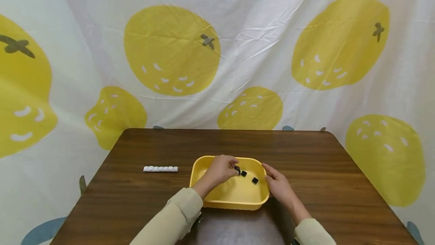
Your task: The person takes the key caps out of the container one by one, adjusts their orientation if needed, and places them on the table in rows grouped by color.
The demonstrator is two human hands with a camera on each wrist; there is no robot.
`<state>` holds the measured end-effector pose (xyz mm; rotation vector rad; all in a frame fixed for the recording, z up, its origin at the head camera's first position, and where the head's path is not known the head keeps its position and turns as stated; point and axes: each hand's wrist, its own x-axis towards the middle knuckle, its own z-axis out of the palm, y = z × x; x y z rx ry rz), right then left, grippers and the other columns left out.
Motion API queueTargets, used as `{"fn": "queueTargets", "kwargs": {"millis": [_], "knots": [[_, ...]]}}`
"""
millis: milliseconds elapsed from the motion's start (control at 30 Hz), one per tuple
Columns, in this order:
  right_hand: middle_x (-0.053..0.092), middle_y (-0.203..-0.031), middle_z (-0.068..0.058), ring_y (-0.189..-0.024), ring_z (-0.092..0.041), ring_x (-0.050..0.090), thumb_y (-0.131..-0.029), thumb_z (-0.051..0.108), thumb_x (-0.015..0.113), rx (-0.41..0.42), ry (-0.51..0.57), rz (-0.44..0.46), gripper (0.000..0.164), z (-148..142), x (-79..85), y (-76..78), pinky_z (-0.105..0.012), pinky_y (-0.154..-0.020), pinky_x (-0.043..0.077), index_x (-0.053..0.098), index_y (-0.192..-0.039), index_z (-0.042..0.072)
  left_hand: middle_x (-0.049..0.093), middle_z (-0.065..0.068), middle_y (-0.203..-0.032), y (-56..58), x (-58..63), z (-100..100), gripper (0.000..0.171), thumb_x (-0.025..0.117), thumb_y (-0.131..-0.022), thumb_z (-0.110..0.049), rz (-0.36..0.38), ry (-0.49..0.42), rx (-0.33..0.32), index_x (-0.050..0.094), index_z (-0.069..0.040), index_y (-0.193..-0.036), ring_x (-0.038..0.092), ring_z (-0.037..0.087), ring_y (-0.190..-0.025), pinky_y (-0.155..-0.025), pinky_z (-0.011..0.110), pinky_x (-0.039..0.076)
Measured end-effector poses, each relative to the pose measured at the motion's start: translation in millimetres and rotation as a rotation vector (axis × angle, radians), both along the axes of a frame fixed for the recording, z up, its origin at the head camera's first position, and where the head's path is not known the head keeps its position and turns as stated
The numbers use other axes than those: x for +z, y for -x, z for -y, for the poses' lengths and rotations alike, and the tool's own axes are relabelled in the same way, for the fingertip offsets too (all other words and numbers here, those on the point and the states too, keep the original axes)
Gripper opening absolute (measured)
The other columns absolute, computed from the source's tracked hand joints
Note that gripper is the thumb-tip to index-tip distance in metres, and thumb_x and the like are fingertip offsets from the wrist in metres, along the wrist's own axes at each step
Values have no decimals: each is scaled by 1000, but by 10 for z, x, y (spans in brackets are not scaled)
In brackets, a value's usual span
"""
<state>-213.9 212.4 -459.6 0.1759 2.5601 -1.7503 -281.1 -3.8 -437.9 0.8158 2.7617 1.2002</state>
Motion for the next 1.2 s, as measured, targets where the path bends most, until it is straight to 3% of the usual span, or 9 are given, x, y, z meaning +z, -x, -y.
{"fn": "queueTargets", "kwargs": {"millis": [67,233,533,867,1067,1200], "knots": [[54,-122,-27,-66,-25,60,-103,7,42,7,-8,4,47,-10,5,-3,-35,-54,53,41,-150,3,69,3,-85,9,39,65,28,77,-81,-5,-7,-8,4,74,2,-107,62,16,-77,-69,28,51],[56,-123,-26,-68,-25,61,-102,6,43,5,-2,5,47,-27,9,1,-35,-57,53,42,-149,4,66,2,-85,39,109,302,16,76,-83,-6,-10,-46,38,76,-3,-98,60,14,-75,-66,29,50],[56,-128,-29,-79,-27,66,-100,4,46,16,17,-10,47,-46,9,28,-39,-62,56,45,-147,2,65,-2,-83,112,109,942,16,77,-82,-6,6,-106,163,75,-7,-98,56,14,-75,-68,31,49],[54,-131,-30,-75,-27,65,-100,4,45,11,15,8,48,-29,8,24,-40,-60,56,44,-148,3,64,-2,-78,28,-113,1805,18,77,-79,-4,-3,-24,241,73,-4,-96,56,13,-72,-64,29,47],[51,-135,-32,-77,-28,67,-101,5,44,10,36,11,48,-17,24,5,-40,-62,56,42,-149,2,60,-1,-75,-55,-297,2016,18,78,-76,2,39,-26,208,71,-1,-92,54,13,-71,-63,28,46],[51,-135,-32,-75,-27,66,-101,5,43,9,28,11,49,-6,27,8,-40,-61,56,42,-149,3,59,-1,-73,-85,-380,2041,18,78,-73,3,50,-29,132,69,1,-89,53,12,-69,-61,27,45]]}}
